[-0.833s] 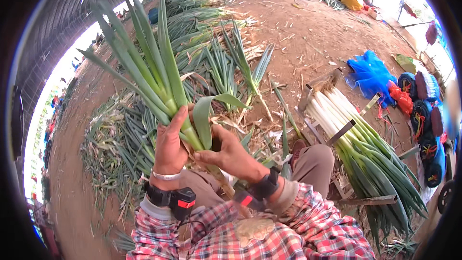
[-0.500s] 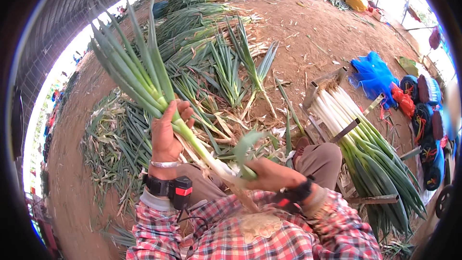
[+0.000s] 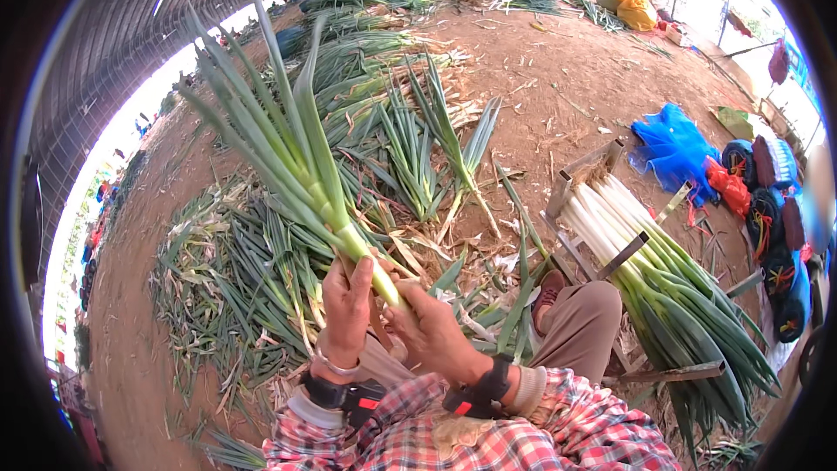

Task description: Cleaning and trimming green onions before placing them into a sorting rack.

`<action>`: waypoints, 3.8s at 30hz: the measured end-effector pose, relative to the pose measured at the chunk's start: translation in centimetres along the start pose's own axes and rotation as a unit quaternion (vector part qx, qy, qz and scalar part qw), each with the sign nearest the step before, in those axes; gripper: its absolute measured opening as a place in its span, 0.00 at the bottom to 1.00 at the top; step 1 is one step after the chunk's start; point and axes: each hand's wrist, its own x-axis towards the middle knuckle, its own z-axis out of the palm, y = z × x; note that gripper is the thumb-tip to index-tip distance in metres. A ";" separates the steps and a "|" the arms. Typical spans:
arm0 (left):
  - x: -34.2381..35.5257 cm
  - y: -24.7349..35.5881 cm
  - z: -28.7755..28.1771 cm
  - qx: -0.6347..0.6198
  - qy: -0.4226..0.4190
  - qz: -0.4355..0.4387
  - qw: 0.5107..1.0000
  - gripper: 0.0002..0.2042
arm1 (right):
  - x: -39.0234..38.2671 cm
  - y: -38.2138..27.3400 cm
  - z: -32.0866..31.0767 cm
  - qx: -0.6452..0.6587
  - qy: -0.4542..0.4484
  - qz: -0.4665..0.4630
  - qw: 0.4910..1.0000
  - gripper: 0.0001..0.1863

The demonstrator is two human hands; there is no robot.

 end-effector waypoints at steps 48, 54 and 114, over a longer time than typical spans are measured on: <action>4.1 2.9 1.2 -0.187 -0.033 -0.089 0.978 0.20 | 3.5 -3.7 -4.0 -0.407 0.058 -0.238 0.880 0.15; 4.4 1.9 0.2 -0.169 -0.007 -0.098 0.981 0.20 | 2.0 -5.5 -6.7 -0.198 -0.107 -0.284 0.932 0.09; 0.2 4.8 -2.3 -0.219 0.103 0.033 0.970 0.22 | 4.6 -2.3 1.0 0.129 -0.181 0.003 0.975 0.08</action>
